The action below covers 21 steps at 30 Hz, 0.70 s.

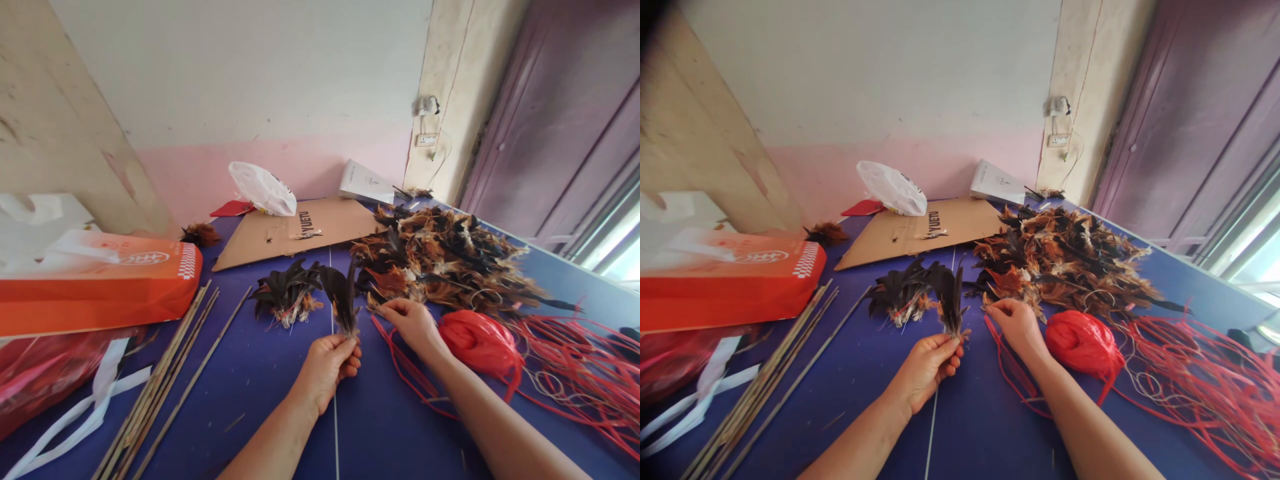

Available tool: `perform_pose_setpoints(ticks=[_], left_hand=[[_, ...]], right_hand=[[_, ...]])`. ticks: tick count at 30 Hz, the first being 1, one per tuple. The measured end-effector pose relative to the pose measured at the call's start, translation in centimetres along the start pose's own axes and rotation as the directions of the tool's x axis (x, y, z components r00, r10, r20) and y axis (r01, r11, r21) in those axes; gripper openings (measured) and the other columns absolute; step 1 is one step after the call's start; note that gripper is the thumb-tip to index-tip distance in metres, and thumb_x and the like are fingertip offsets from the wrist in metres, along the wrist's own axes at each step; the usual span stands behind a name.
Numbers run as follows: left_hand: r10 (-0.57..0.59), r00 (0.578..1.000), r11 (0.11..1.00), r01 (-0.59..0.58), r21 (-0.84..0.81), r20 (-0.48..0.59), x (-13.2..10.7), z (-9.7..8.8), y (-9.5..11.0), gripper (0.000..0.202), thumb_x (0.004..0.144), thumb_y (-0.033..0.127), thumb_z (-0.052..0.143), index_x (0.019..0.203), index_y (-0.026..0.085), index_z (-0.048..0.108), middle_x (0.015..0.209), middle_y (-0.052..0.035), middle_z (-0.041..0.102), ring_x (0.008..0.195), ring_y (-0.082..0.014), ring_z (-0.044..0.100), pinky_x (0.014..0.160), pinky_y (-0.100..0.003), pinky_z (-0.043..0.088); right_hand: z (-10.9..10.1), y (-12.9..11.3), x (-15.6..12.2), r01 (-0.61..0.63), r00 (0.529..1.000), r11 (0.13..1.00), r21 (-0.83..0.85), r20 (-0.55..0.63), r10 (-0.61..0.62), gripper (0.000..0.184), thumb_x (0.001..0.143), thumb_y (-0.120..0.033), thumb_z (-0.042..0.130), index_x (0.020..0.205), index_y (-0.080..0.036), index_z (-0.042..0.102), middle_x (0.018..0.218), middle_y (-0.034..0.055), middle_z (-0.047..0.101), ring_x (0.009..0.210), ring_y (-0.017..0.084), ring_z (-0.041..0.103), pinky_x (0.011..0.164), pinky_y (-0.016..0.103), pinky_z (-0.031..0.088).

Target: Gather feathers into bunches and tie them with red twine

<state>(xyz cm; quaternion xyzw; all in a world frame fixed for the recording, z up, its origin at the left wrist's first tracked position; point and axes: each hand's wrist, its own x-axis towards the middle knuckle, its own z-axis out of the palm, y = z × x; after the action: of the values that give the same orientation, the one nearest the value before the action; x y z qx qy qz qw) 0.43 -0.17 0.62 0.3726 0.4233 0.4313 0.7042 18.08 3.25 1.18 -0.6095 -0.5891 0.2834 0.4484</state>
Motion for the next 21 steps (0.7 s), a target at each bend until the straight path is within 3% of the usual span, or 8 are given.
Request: perform_pose_setpoints(ticks=[3, 6, 10, 13, 15, 17, 21], left_hand=[[0.032, 0.999, 0.999, -0.033, -0.029, -0.033, 0.1, -0.1, 0.0, 0.013, 0.068, 0.022, 0.065, 0.066, 0.009, 0.062, 0.058, -0.001, 0.056, 0.045, -0.0038, 0.049, 0.041, -0.012, 0.041], [0.043, 0.998, 0.999, -0.045, -0.03, -0.041, 0.1, -0.1, -0.1, 0.014, 0.069, 0.023, 0.064, 0.068, 0.009, 0.062, 0.059, -0.0012, 0.057, 0.046, -0.0036, 0.049, 0.042, -0.012, 0.041], [0.047, 0.998, 0.998, -0.049, -0.038, -0.048, 0.2, -0.2, -0.3, 0.015, 0.069, 0.024, 0.064, 0.072, 0.009, 0.063, 0.062, -0.0016, 0.058, 0.047, -0.0038, 0.05, 0.042, -0.012, 0.041], [0.042, 0.998, 0.998, -0.044, -0.034, -0.048, 0.3, -0.2, -0.4, 0.015, 0.069, 0.023, 0.063, 0.074, 0.009, 0.063, 0.063, -0.0021, 0.058, 0.047, -0.004, 0.05, 0.042, -0.012, 0.041], [0.044, 0.998, 0.998, -0.045, -0.033, -0.051, 0.4, -0.3, -0.5, 0.016, 0.07, 0.023, 0.063, 0.075, 0.009, 0.063, 0.064, -0.0024, 0.058, 0.048, -0.004, 0.05, 0.042, -0.012, 0.042], [0.05, 0.997, 0.998, -0.052, -0.036, -0.055, 0.4, -0.3, -0.6, 0.016, 0.07, 0.024, 0.063, 0.076, 0.009, 0.064, 0.064, -0.0027, 0.058, 0.048, -0.0039, 0.05, 0.042, -0.012, 0.042], [0.056, 0.997, 0.998, -0.059, -0.038, -0.062, 0.4, -0.4, -0.6, 0.017, 0.07, 0.025, 0.063, 0.075, 0.009, 0.064, 0.065, -0.0031, 0.059, 0.049, -0.0039, 0.05, 0.043, -0.011, 0.042]], right_hand=[[-1.3, 1.0, 0.6, 0.109, 0.991, 0.929, -0.352, -0.037, -0.13, 0.015, 0.07, -0.03, 0.055, 0.069, -0.019, 0.065, 0.07, 0.0032, 0.063, 0.066, 0.017, 0.055, 0.061, 0.026, 0.037], [-1.5, 1.4, 0.5, 0.173, 0.98, 0.772, -0.612, 0.027, -0.198, 0.017, 0.074, -0.025, 0.049, 0.072, -0.02, 0.065, 0.078, 0.0048, 0.063, 0.072, 0.017, 0.056, 0.062, 0.025, 0.036], [-0.5, 1.4, 0.2, 0.212, 0.97, 0.565, -0.797, 0.103, -0.218, 0.023, 0.079, -0.023, 0.044, 0.067, -0.018, 0.064, 0.074, 0.0077, 0.061, 0.071, 0.018, 0.057, 0.057, 0.025, 0.034], [0.1, 1.5, 0.4, 0.193, 0.974, 0.502, -0.843, 0.105, -0.199, 0.027, 0.08, -0.022, 0.041, 0.064, -0.016, 0.062, 0.073, 0.0085, 0.061, 0.068, 0.018, 0.058, 0.054, 0.025, 0.033], [0.2, 1.6, 0.6, 0.167, 0.979, 0.517, -0.84, 0.079, -0.188, 0.027, 0.079, -0.021, 0.04, 0.065, -0.016, 0.062, 0.073, 0.008, 0.062, 0.066, 0.018, 0.058, 0.053, 0.025, 0.033], [0.1, 1.6, 0.7, 0.139, 0.983, 0.592, -0.794, 0.039, -0.179, 0.024, 0.077, -0.021, 0.042, 0.065, -0.017, 0.062, 0.074, 0.0071, 0.062, 0.066, 0.017, 0.057, 0.054, 0.024, 0.034], [-0.5, 0.7, 0.5, 0.089, 0.991, 0.869, -0.486, -0.046, -0.127, 0.018, 0.073, -0.026, 0.049, 0.068, -0.018, 0.065, 0.07, 0.0031, 0.063, 0.066, 0.015, 0.056, 0.06, 0.023, 0.036]])
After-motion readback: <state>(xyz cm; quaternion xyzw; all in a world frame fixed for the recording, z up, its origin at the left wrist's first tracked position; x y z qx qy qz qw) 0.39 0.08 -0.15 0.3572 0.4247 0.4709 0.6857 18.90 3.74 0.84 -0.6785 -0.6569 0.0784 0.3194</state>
